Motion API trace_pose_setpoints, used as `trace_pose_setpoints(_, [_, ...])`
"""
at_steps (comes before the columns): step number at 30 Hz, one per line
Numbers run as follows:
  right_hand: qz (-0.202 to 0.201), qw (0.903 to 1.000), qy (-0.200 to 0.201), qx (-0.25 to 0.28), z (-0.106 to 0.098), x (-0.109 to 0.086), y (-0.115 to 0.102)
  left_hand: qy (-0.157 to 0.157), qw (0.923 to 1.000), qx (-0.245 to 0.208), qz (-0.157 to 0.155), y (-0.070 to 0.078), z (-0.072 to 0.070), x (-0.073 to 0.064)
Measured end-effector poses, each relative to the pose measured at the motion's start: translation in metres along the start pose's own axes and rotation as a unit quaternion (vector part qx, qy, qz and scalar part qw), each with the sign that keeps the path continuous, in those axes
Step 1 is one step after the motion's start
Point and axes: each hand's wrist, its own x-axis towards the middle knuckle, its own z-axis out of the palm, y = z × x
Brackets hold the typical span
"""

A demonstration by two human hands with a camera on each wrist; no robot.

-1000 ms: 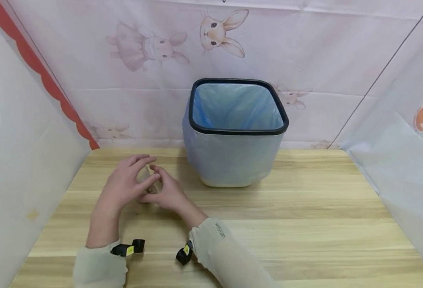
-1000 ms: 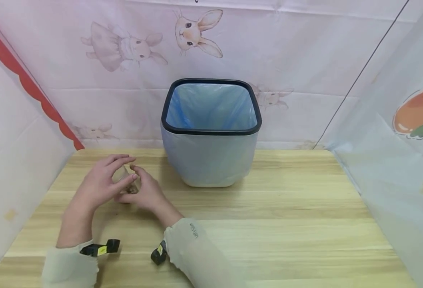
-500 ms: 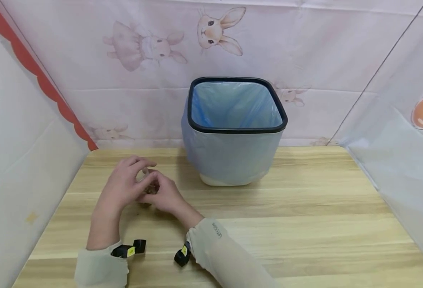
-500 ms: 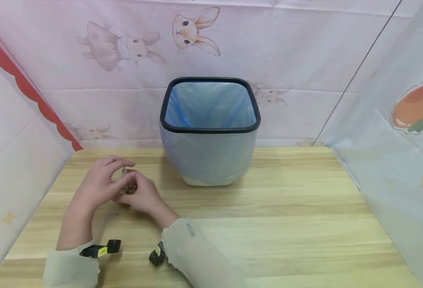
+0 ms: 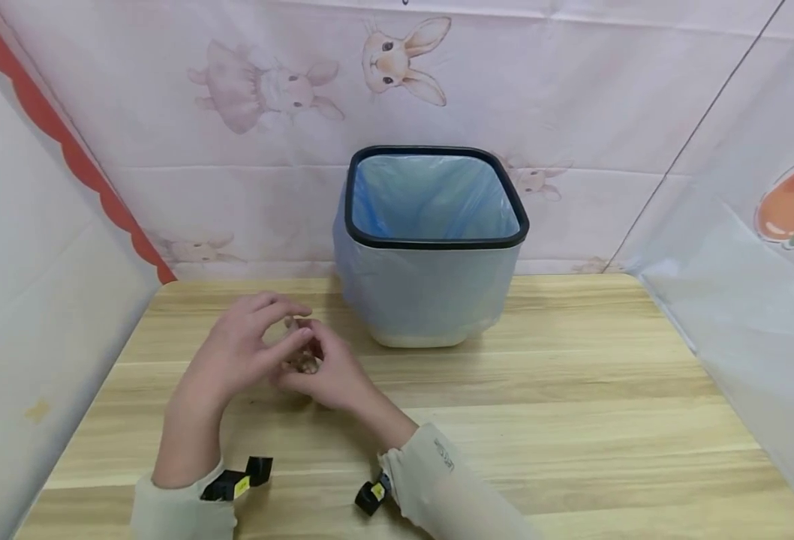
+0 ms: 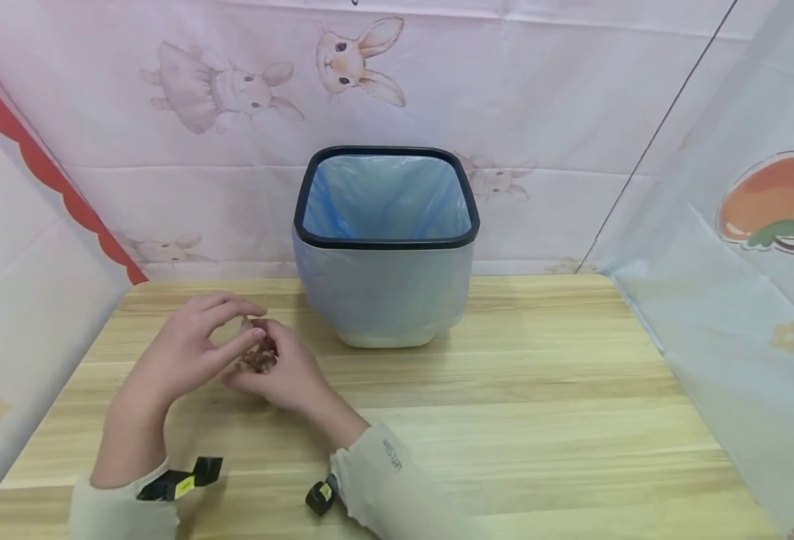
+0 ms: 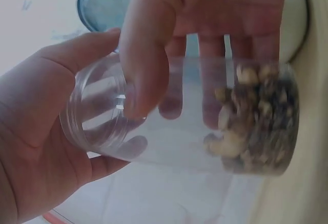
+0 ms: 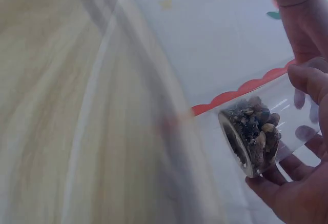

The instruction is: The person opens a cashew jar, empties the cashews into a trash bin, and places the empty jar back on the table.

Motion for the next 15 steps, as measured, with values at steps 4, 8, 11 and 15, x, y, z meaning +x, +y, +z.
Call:
trace_pose_setpoints(4, [0.0,0.9997,0.01,-0.023,-0.012,-0.014,-0.011,0.013,0.9989,-0.019,0.04,0.015,-0.005,0.002])
trace_pose_setpoints(8, [-0.005,0.9996,0.014,-0.022,-0.025,-0.028,-0.016,0.018,0.9958,-0.041,0.08,0.031,-0.005,0.005])
trace_pose_setpoints(11, [-0.013,0.9997,0.017,-0.009,-0.037,-0.038,-0.019,0.017,0.9936,-0.065,0.09,0.041,-0.001,0.009])
trace_pose_setpoints(15, [-0.014,0.9997,0.02,-0.007,-0.052,-0.051,-0.022,0.021,0.989,-0.093,0.113,0.052,0.005,0.013])
